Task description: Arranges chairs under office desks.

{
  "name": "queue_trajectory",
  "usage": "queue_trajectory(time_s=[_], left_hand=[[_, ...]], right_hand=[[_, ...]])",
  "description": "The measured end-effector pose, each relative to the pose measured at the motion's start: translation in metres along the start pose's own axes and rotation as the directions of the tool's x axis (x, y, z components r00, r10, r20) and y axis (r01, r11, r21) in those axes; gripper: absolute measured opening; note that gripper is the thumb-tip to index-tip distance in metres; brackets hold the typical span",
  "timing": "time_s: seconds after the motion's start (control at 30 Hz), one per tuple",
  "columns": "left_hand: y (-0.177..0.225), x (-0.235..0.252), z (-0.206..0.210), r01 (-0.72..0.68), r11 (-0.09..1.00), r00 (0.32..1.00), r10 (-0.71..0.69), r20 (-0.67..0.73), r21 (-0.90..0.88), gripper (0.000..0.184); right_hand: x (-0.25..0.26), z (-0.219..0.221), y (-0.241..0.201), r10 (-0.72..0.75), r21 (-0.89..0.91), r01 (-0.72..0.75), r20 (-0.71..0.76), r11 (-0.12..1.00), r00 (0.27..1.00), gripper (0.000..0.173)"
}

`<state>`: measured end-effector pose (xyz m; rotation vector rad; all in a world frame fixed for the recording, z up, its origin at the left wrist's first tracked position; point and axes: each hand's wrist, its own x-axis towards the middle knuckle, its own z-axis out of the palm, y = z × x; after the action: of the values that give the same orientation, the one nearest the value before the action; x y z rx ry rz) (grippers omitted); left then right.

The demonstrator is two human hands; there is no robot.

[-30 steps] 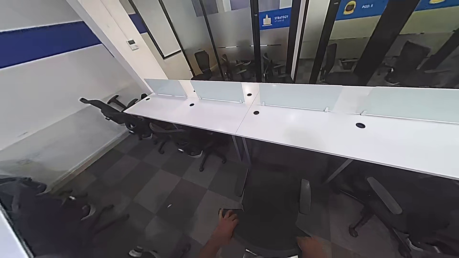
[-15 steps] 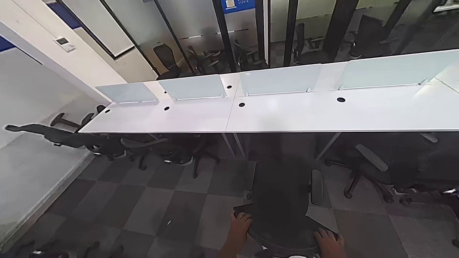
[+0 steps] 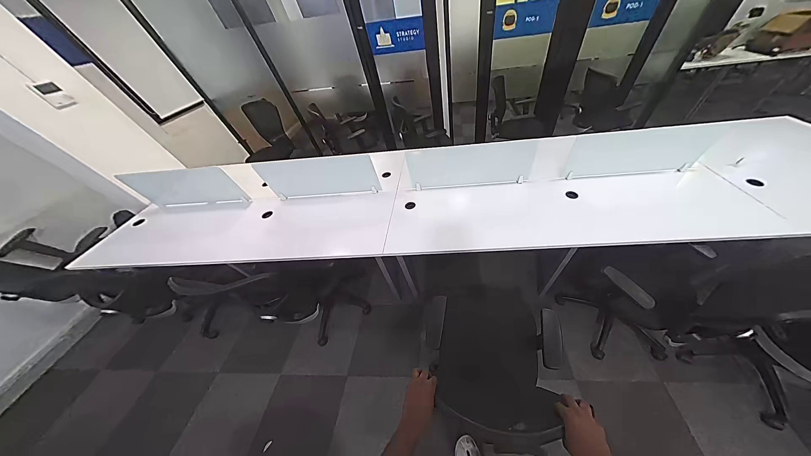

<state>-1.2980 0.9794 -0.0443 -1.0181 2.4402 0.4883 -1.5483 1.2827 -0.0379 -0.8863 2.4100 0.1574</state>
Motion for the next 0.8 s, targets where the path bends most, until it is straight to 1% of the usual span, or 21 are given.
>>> queue_trajectory(time_s=[0.17,0.27,0.37,0.5,0.63,0.8], left_hand=[[0.020,0.032,-0.011,0.018,1.000,1.000,-0.019,-0.025,-0.002,0.038],[0.034,0.060,-0.029,0.020,1.000,1.000,-0.020,-0.019,0.023,0.036],[0.048,0.086,-0.046,0.038,0.998,0.999,-0.038,-0.007,0.045,0.038],[0.060,0.127,-0.064,0.082,0.996,0.996,-0.081,-0.031,0.031,0.040],[0.070,0.164,-0.084,0.132,0.991,0.989,-0.131,-0.068,0.005,0.039],[0.075,0.205,-0.102,0.175,0.984,0.980,-0.178,-0.085,-0.035,0.045]], right_hand=[[0.049,-0.015,0.015,-0.029,-0.067,0.025,-0.059,0.997,0.998,0.051],[0.087,-0.045,0.022,-0.059,-0.067,0.056,-0.051,0.996,0.997,0.051],[0.124,-0.074,0.027,-0.083,-0.104,0.078,-0.047,0.991,0.995,0.051],[0.173,-0.106,0.031,-0.116,-0.116,0.109,-0.057,0.987,0.992,0.049],[0.216,-0.134,0.032,-0.164,-0.123,0.156,-0.061,0.980,0.985,0.052],[0.266,-0.161,0.032,-0.221,-0.142,0.208,-0.082,0.968,0.972,0.049]])
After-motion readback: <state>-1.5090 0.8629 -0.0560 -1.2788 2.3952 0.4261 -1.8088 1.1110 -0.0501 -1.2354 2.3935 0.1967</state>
